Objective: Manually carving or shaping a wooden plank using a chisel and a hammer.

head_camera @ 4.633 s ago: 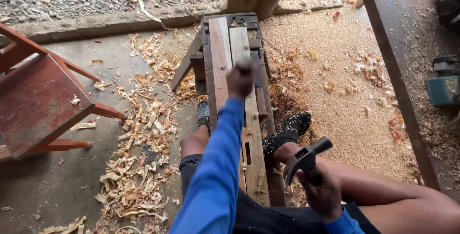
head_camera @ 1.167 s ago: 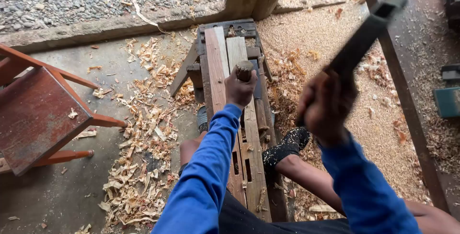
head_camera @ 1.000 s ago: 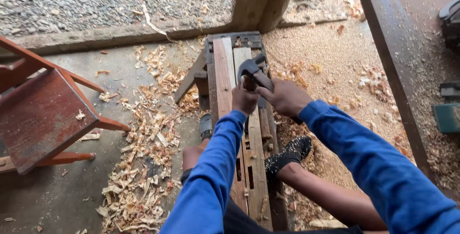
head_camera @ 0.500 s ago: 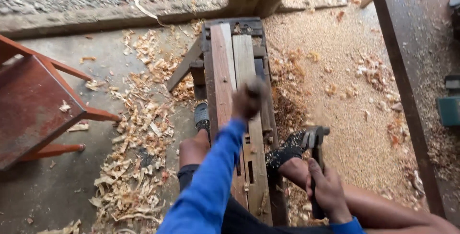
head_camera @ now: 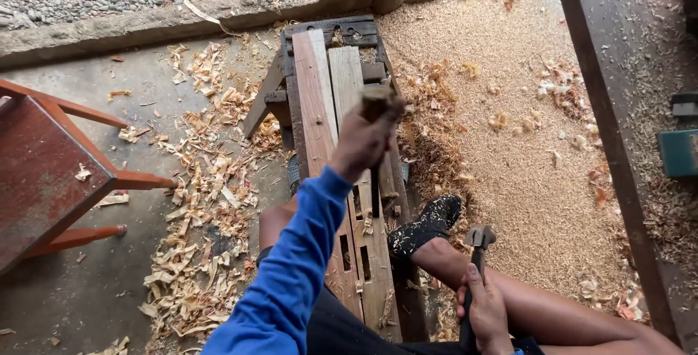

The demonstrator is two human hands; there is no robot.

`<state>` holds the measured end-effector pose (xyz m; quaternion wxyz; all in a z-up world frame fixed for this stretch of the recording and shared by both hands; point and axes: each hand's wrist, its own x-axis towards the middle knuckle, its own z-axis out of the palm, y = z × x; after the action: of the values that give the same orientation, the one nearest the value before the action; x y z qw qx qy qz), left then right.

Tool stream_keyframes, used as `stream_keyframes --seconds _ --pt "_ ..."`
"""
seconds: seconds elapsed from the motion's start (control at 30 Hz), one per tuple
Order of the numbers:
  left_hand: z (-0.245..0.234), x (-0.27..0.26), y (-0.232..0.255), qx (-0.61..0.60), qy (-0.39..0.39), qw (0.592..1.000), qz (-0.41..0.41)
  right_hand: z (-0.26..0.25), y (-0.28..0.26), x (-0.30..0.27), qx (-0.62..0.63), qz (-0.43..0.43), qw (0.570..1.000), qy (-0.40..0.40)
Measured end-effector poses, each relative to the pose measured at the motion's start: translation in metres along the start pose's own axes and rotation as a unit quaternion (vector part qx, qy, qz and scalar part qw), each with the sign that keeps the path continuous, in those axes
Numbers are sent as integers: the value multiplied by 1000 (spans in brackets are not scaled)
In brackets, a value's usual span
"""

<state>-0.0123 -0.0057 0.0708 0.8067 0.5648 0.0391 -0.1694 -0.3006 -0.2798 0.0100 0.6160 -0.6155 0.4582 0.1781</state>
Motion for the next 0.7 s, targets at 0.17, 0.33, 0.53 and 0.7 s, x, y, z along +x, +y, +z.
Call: stream_keyframes --seconds 0.17,0.33,0.53,0.7 --pt "-37 -10 -11 -22 76 995 60 15 -15 -3 -19 -9 999 -30" --pt "-37 -16 -41 83 132 983 97 22 -15 -6 -13 -7 999 -48" --pt "-26 -27 -43 296 83 932 194 24 -12 -14 -10 -16 998 -58" --pt "-68 66 -195 -63 116 972 192 0 18 41 -78 -14 994 -81"
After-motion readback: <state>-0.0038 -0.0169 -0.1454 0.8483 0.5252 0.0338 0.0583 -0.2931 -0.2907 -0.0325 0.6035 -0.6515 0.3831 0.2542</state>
